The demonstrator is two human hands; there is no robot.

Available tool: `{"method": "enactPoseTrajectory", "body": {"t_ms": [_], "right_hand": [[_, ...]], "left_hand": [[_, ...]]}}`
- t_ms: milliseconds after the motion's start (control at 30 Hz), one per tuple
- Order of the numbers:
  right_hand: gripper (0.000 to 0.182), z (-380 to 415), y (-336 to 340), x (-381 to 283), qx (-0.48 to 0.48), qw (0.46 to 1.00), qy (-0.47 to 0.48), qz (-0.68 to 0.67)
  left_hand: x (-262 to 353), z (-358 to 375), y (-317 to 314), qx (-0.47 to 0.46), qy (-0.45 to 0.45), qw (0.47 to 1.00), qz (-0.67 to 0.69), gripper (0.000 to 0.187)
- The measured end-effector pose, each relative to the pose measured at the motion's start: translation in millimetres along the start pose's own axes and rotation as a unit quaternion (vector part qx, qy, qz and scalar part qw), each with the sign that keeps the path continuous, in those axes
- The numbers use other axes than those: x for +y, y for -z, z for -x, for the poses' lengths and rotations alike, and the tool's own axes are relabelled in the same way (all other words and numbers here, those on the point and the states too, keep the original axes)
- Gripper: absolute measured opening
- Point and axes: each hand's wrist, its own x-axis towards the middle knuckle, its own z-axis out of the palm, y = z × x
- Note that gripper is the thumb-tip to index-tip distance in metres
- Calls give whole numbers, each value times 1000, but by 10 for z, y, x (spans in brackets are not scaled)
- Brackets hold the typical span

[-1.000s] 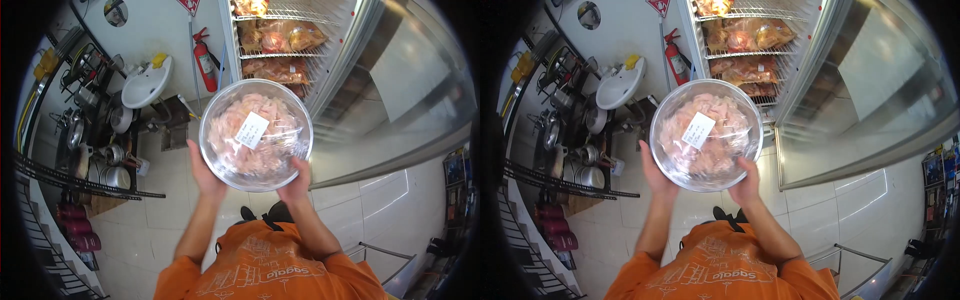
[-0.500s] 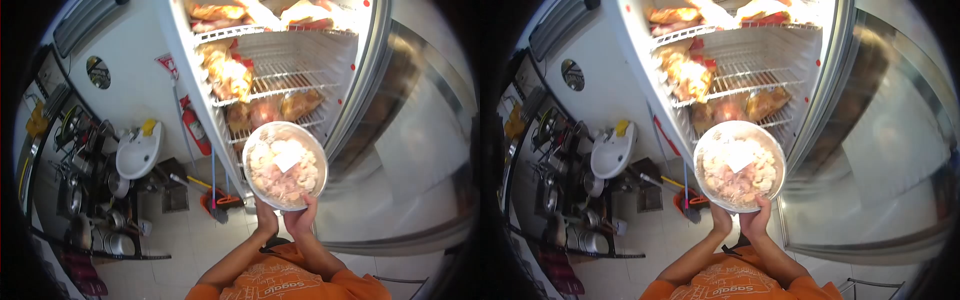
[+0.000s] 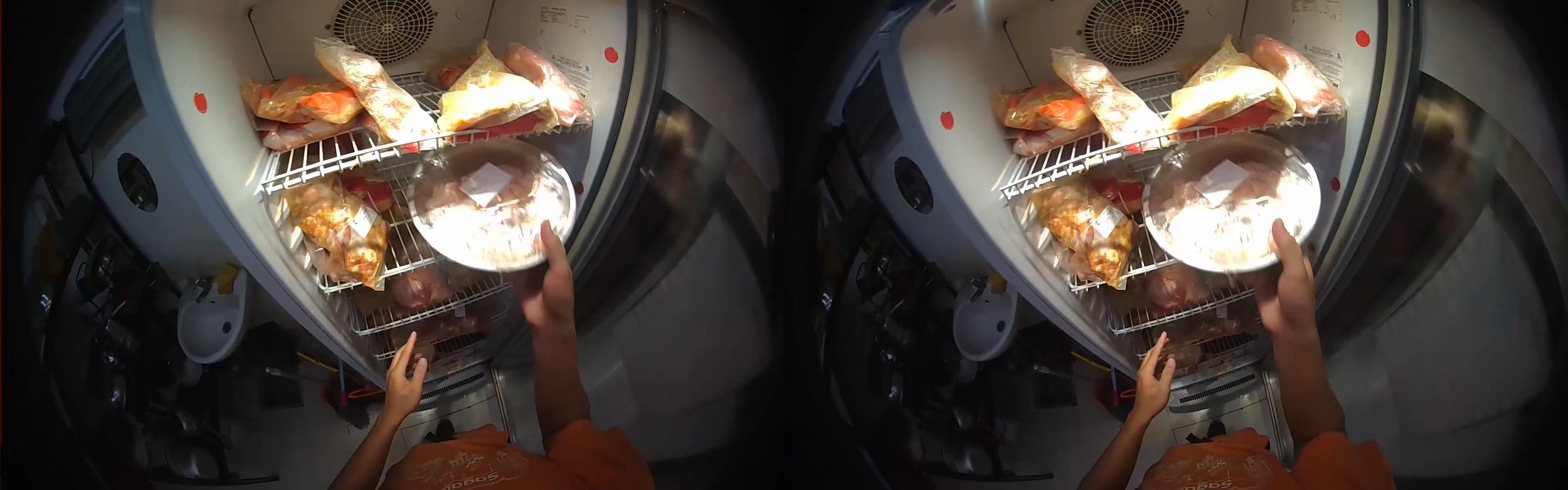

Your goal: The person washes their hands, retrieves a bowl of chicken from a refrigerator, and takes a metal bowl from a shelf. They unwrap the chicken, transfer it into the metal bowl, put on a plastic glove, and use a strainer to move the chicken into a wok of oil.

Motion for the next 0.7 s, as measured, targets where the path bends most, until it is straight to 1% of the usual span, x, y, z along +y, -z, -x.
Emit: {"method": "enactPoseTrajectory", "body": {"t_ms": [67, 100, 133, 200, 233, 300, 333, 367, 400, 433, 467, 500, 567, 600, 633, 667, 700], "right_hand": [[55, -430, 122, 55, -14, 999, -3, 31], [70, -528, 157, 17, -58, 995, -27, 79], [75, -577, 143, 15, -22, 990, 4, 142], [71, -405, 61, -98, 62, 952, 79, 289], [68, -283, 55, -136, 42, 947, 87, 305], [62, 42, 135, -174, 6, 936, 101, 337], [51, 203, 236, -92, 16, 939, 104, 326], [42, 385, 367, 11, 8, 932, 112, 346], [33, 601, 495, 77, -3, 927, 68, 370], [29, 825, 598, 176, 4, 925, 39, 378], [26, 1073, 879, 334, -11, 918, -2, 397], [27, 1379, 1058, 445, 6, 905, -80, 418], [31, 2141, 1744, 798, -47, 820, -105, 560], [40, 2632, 2118, 913, -17, 780, -229, 582], [45, 3108, 2155, 837, 39, 723, -334, 603], [53, 3741, 2563, 884, 36, 619, -381, 686], [65, 4415, 2882, 844, 19, 565, -416, 712]], "left_hand": [[-60, -24, 30, -18, 16, 1000, -3, 52], [-77, -34, 39, -27, 17, 999, -5, 52], [-89, -29, 51, -34, 20, 999, -7, 52], [-136, -20, 128, -39, 7, 999, -24, 51], [-162, 27, 157, -40, 4, 999, -30, 50], [-197, 133, 229, -50, 65, 996, -15, 49], [-216, 178, 264, -56, 93, 994, -8, 48], [-280, 251, 290, -60, 105, 993, -7, 46], [-359, 335, 316, -79, 110, 991, -7, 46], [-450, 421, 333, -99, 114, 989, -7, 47], [-554, 518, 344, -120, 117, 986, -5, 47], [-688, 631, 362, -163, 124, 979, -8, 47], [-709, 804, 381, -259, 159, 951, -50, 48], [-727, 901, 378, -310, 173, 932, -71, 48], [-936, 1049, 343, -345, 141, 925, -79, 48], [-1069, 1209, 340, -386, 111, 910, -100, 48], [-1148, 1341, 340, -429, 76, 892, -120, 48]]}}
